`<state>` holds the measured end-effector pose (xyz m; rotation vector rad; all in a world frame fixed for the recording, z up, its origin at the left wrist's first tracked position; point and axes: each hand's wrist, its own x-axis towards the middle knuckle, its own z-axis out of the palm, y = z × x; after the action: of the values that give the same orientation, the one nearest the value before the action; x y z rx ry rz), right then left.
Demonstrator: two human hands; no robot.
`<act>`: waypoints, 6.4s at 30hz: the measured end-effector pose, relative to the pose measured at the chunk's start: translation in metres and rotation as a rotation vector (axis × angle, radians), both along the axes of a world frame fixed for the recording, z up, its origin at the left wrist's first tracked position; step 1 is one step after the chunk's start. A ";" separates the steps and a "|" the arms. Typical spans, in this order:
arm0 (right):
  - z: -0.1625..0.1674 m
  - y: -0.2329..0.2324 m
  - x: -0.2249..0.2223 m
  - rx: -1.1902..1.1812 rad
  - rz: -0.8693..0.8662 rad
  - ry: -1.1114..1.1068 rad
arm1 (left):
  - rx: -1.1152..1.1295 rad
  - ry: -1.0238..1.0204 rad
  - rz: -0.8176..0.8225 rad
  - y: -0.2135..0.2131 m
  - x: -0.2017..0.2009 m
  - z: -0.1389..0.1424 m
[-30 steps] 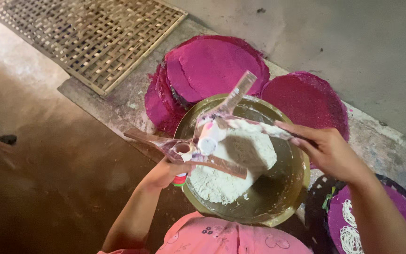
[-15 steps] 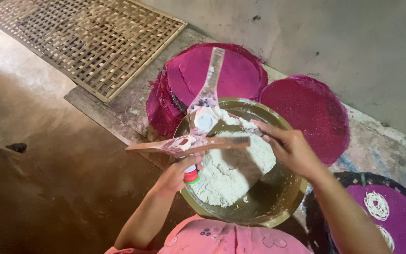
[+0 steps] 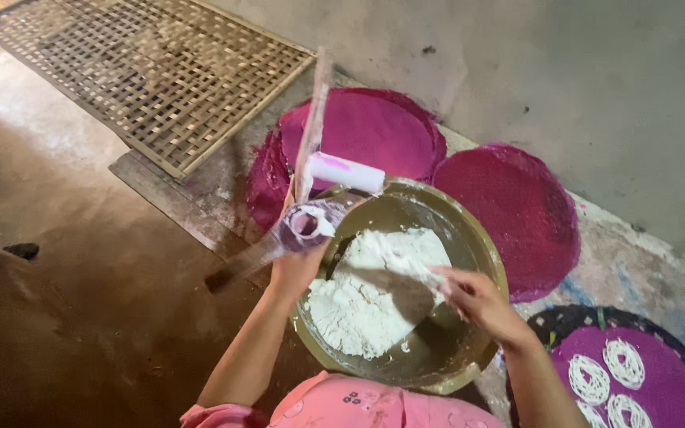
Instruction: The person scoops white paste from a bowl and uses a handheld applicator to draw spiral patterns on purple trays. They repeat the process across multiple trays, occasionally moving finished trays aside.
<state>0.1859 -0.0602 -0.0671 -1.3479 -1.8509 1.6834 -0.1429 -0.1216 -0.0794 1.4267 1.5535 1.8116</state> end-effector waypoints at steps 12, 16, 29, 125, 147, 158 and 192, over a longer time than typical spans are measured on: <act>-0.002 0.007 -0.039 0.308 0.149 -0.077 | 0.056 0.977 0.220 -0.001 -0.006 0.014; 0.034 -0.004 -0.041 0.518 0.335 0.144 | -0.163 0.683 0.176 0.001 -0.017 0.010; 0.129 -0.042 -0.061 1.170 0.591 -0.673 | -0.357 0.641 0.015 0.002 0.004 -0.003; 0.167 -0.053 -0.118 1.524 0.809 -0.805 | -0.089 0.710 -0.205 -0.003 0.005 -0.001; 0.051 -0.022 -0.085 0.565 0.066 0.035 | -0.200 0.804 0.210 0.013 -0.010 0.018; -0.005 -0.039 -0.068 0.069 0.240 0.099 | -0.166 -0.255 -0.062 -0.003 -0.034 0.014; 0.057 -0.180 0.374 -0.210 0.173 0.368 | -0.439 0.252 -1.119 -0.069 0.410 0.050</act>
<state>0.5594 -0.2399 -0.0103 -0.8841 -1.6512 2.0974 0.2669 -0.1901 -0.0290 1.7718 0.8087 0.6151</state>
